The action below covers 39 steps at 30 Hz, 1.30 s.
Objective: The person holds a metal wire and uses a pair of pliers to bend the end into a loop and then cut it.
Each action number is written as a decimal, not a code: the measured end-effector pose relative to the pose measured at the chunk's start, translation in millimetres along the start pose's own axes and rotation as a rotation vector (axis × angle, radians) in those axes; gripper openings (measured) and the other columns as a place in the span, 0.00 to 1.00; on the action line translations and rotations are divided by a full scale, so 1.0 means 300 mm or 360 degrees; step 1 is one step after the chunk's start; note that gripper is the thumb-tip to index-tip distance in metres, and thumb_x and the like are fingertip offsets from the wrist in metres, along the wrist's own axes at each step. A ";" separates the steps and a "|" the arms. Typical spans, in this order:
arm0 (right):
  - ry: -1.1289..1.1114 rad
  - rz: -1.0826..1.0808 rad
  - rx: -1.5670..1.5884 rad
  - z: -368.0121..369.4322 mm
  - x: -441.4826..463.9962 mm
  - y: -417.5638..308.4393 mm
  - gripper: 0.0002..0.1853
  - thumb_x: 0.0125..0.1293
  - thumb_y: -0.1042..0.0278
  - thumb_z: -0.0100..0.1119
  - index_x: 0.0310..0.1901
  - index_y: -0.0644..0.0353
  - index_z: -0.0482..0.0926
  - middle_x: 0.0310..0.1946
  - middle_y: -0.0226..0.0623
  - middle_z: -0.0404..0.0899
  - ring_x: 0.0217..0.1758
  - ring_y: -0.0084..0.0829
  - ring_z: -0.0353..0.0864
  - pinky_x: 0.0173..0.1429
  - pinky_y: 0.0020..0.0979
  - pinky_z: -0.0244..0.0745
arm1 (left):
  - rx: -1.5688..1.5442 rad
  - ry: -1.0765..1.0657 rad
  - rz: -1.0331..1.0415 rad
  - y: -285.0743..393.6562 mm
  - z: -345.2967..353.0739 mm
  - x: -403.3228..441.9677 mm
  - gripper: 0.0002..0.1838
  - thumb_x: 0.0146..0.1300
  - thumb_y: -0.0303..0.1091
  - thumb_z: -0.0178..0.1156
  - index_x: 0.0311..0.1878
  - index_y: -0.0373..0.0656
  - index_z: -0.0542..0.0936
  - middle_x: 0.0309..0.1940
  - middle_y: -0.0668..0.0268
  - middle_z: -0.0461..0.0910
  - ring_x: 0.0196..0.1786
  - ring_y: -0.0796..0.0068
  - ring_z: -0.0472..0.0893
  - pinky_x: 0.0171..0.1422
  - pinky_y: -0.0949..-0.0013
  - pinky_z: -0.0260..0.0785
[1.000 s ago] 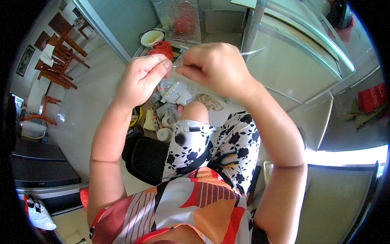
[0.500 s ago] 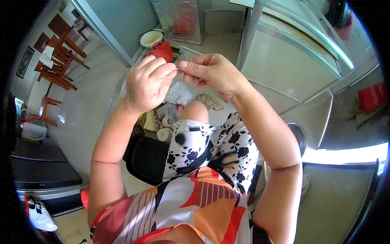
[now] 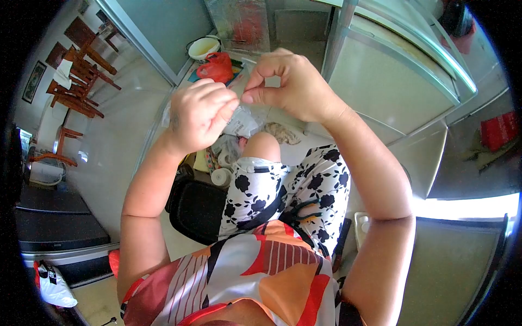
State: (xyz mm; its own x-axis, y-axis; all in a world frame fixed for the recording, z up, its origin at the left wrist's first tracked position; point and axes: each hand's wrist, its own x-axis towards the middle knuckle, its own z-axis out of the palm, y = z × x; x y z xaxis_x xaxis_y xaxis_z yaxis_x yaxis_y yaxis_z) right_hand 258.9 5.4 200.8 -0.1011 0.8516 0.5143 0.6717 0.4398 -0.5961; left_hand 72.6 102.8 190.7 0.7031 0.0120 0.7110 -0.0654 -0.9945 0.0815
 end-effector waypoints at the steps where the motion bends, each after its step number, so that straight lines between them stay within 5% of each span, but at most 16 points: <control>1: 0.0065 -0.0317 -0.0340 -0.007 0.004 -0.003 0.09 0.49 0.69 0.69 0.32 0.58 0.81 0.30 0.29 0.78 0.36 0.29 0.75 0.46 0.31 0.70 | -0.0218 0.0027 -0.0178 -0.003 0.011 -0.006 0.06 0.55 0.30 0.60 0.26 0.40 0.76 0.19 0.64 0.72 0.24 0.64 0.73 0.26 0.66 0.63; 5: 0.0564 -0.1116 -0.1517 0.052 -0.041 -0.063 0.08 0.40 0.64 0.61 0.26 0.52 0.77 0.30 0.27 0.72 0.41 0.29 0.73 0.50 0.37 0.67 | -0.1007 0.0003 -0.0780 -0.006 0.022 -0.013 0.09 0.59 0.30 0.58 0.27 0.36 0.76 0.20 0.59 0.74 0.25 0.60 0.74 0.27 0.65 0.63; 8: 0.0618 -0.0850 -0.1327 0.075 -0.054 -0.018 0.08 0.45 0.63 0.61 0.28 0.53 0.78 0.29 0.28 0.73 0.40 0.31 0.74 0.50 0.38 0.68 | -0.0836 -0.0013 -0.0709 -0.017 0.041 -0.028 0.07 0.59 0.29 0.58 0.28 0.36 0.76 0.21 0.58 0.75 0.25 0.57 0.74 0.29 0.63 0.65; 9: 0.0400 -0.0488 -0.1018 0.063 -0.063 -0.037 0.10 0.56 0.60 0.60 0.31 0.58 0.80 0.31 0.29 0.77 0.37 0.30 0.76 0.49 0.34 0.70 | -0.0628 0.0085 -0.0521 -0.019 0.040 -0.022 0.07 0.59 0.29 0.58 0.28 0.36 0.76 0.21 0.58 0.75 0.25 0.57 0.74 0.29 0.63 0.65; 12: 0.0161 0.0736 0.1096 0.032 -0.055 -0.027 0.15 0.65 0.57 0.57 0.37 0.64 0.82 0.34 0.31 0.79 0.35 0.27 0.77 0.44 0.28 0.73 | -0.0373 0.0150 -0.0170 -0.032 0.029 -0.031 0.05 0.56 0.29 0.60 0.28 0.38 0.77 0.20 0.62 0.74 0.24 0.59 0.72 0.28 0.63 0.65; 16: -0.0593 0.0883 0.1136 -0.014 -0.043 -0.009 0.16 0.65 0.57 0.58 0.38 0.65 0.82 0.27 0.28 0.80 0.29 0.19 0.76 0.35 0.20 0.72 | -0.0259 0.0073 0.0035 -0.017 0.000 -0.005 0.05 0.55 0.30 0.61 0.28 0.40 0.77 0.20 0.63 0.73 0.24 0.61 0.72 0.27 0.64 0.64; 20: -0.0557 0.0709 0.0817 -0.007 -0.043 -0.021 0.11 0.60 0.61 0.63 0.32 0.61 0.81 0.22 0.26 0.77 0.26 0.21 0.76 0.29 0.23 0.70 | -0.0149 0.0039 0.0130 0.002 -0.017 -0.007 0.05 0.56 0.30 0.61 0.27 0.41 0.77 0.20 0.63 0.73 0.23 0.62 0.71 0.26 0.65 0.64; 23: 0.0065 -0.0615 -0.0723 0.027 -0.056 -0.016 0.07 0.54 0.65 0.65 0.28 0.57 0.78 0.22 0.27 0.74 0.25 0.27 0.75 0.27 0.26 0.69 | -0.0537 0.0056 -0.0132 -0.014 0.031 -0.043 0.05 0.61 0.29 0.57 0.31 0.39 0.75 0.20 0.66 0.69 0.21 0.70 0.67 0.24 0.69 0.57; 26: 0.0377 -0.1063 -0.1285 0.055 -0.079 -0.009 0.08 0.48 0.66 0.65 0.27 0.55 0.75 0.24 0.30 0.74 0.25 0.33 0.74 0.26 0.30 0.69 | -0.1941 -0.0155 -0.1670 0.036 0.023 -0.039 0.13 0.63 0.37 0.55 0.25 0.41 0.77 0.16 0.73 0.68 0.21 0.80 0.66 0.25 0.73 0.57; 27: 0.0376 -0.1091 -0.1354 0.051 -0.087 0.015 0.09 0.49 0.64 0.65 0.29 0.55 0.76 0.24 0.29 0.74 0.26 0.31 0.74 0.28 0.31 0.70 | -0.2255 -0.0293 -0.1840 0.024 0.026 -0.042 0.16 0.65 0.39 0.53 0.24 0.39 0.76 0.16 0.75 0.66 0.22 0.84 0.64 0.27 0.76 0.56; 30: 0.0312 -0.0494 -0.1098 0.075 -0.098 0.037 0.09 0.53 0.61 0.63 0.30 0.56 0.77 0.25 0.31 0.75 0.27 0.32 0.74 0.29 0.30 0.70 | -0.1390 -0.0225 -0.1179 -0.009 0.077 -0.055 0.16 0.65 0.38 0.52 0.25 0.38 0.76 0.16 0.73 0.65 0.22 0.83 0.64 0.27 0.74 0.57; 34: -0.0251 0.0818 0.1031 0.013 -0.086 0.033 0.13 0.66 0.56 0.57 0.41 0.56 0.82 0.27 0.25 0.78 0.26 0.20 0.73 0.27 0.22 0.68 | -0.0967 -0.0043 -0.0615 0.002 0.054 -0.054 0.11 0.64 0.33 0.54 0.27 0.38 0.77 0.19 0.62 0.74 0.23 0.68 0.74 0.27 0.67 0.63; 39: -0.0738 0.0864 0.0862 -0.025 -0.051 0.008 0.13 0.67 0.58 0.57 0.41 0.58 0.83 0.25 0.23 0.76 0.26 0.14 0.71 0.28 0.18 0.66 | -0.0549 -0.0175 -0.0133 0.002 0.012 -0.032 0.10 0.64 0.30 0.54 0.27 0.35 0.75 0.22 0.59 0.73 0.26 0.62 0.72 0.32 0.67 0.63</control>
State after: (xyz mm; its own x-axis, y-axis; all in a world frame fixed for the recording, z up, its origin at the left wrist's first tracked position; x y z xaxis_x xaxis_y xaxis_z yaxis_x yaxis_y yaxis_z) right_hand 267.6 -8.5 196.0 -0.2354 0.9596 -0.1540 0.2867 -0.0829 -0.9544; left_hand 68.4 101.6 181.3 0.7866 0.0617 0.6144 -0.2263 -0.8969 0.3799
